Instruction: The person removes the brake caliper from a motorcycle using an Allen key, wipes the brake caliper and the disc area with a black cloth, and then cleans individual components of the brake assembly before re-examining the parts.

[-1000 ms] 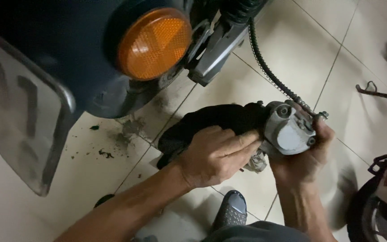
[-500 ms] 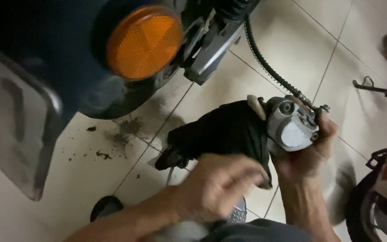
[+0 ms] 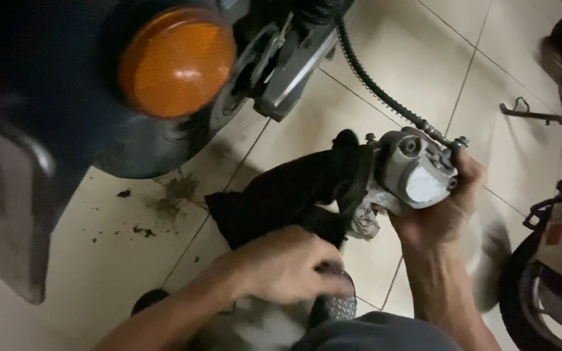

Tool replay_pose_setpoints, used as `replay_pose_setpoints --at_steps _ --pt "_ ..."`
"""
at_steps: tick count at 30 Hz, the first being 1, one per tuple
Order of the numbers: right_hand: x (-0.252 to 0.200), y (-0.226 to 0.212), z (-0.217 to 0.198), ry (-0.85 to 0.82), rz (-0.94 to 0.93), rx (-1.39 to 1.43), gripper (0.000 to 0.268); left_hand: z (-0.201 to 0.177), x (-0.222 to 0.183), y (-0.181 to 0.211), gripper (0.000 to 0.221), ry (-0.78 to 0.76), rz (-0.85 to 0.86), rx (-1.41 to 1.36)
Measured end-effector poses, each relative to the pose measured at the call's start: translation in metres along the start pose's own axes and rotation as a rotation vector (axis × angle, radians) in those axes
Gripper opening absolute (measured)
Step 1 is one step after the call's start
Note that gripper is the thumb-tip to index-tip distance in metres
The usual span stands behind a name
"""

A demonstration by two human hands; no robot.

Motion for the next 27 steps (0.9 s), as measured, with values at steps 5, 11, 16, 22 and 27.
replay_pose_setpoints --at_steps 5,11,16,22,27 --pt "0.006 -0.005 -0.007 0.031 0.000 -0.019 0.042 -0.016 0.025 -0.043 0.055 1.107 -0.004 0.078" --pt "0.006 -0.007 -0.002 -0.050 0.049 -0.020 0.046 -0.003 0.069 -0.058 0.022 0.768 0.410 -0.712" --pt "0.010 -0.012 -0.009 -0.029 0.129 0.048 0.041 -0.033 0.006 -0.018 0.027 0.686 0.093 -0.545" --pt "0.020 -0.021 -0.008 0.069 0.075 0.078 0.037 -0.024 0.009 -0.007 0.025 0.353 0.109 -0.446" --pt "0.018 -0.024 -0.012 0.039 0.130 0.067 0.045 -0.018 0.031 -0.008 0.112 0.258 -0.293 -0.209"
Point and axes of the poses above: each hand's wrist, its own x-axis towards the middle knuckle, its own z-axis out of the palm, y = z × x, the point moved 3 cm from there along x, towards the middle knuckle, and after that the axes turned 4 degrees about -z, right-handed, at the moved point
